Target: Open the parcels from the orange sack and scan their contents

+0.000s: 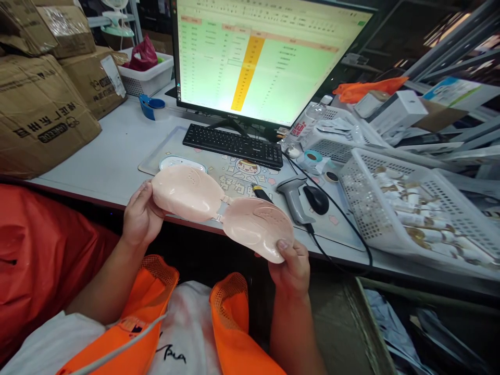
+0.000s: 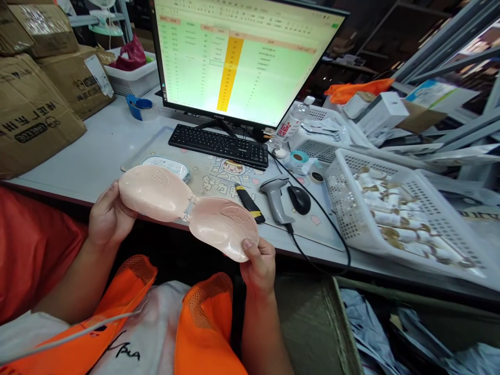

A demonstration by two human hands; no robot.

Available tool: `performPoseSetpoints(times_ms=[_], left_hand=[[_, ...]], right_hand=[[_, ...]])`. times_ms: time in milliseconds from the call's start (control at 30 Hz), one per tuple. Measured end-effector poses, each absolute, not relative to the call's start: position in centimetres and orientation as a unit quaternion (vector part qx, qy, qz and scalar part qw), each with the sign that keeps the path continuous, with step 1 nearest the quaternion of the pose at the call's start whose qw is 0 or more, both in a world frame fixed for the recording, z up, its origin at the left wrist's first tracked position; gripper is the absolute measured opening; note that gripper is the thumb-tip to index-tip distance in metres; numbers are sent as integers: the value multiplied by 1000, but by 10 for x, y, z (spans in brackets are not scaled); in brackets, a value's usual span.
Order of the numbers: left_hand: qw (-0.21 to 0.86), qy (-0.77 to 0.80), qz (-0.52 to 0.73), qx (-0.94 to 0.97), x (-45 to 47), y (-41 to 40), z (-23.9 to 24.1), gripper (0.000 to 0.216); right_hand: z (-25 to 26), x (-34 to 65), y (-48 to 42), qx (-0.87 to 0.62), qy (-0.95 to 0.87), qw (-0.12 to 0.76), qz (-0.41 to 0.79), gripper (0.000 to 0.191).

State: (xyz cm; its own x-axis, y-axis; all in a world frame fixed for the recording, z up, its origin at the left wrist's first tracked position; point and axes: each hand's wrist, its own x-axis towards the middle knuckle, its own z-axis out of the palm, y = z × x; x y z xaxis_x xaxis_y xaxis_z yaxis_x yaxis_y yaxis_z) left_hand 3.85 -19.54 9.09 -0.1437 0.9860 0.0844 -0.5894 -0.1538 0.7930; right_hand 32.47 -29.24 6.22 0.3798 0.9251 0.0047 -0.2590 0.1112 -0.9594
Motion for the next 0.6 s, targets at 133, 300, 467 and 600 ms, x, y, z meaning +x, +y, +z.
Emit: performPoseSetpoints(times_ms=[133, 300, 467, 600], left_hand=[[550, 311, 706, 320, 38, -196, 88, 24], [404, 362, 721, 431, 56, -221, 81, 26], [308, 291, 541, 726, 97, -247, 72, 14], [256, 281, 509, 772, 110, -244, 64, 29]], right_hand=[[60, 324, -292, -499, -347, 666, 432, 34], [62, 300, -287, -533, -395, 657, 357, 40], [60, 258, -277, -481, -447, 625, 422, 53], [56, 251, -267, -435, -454, 598, 497, 66]])
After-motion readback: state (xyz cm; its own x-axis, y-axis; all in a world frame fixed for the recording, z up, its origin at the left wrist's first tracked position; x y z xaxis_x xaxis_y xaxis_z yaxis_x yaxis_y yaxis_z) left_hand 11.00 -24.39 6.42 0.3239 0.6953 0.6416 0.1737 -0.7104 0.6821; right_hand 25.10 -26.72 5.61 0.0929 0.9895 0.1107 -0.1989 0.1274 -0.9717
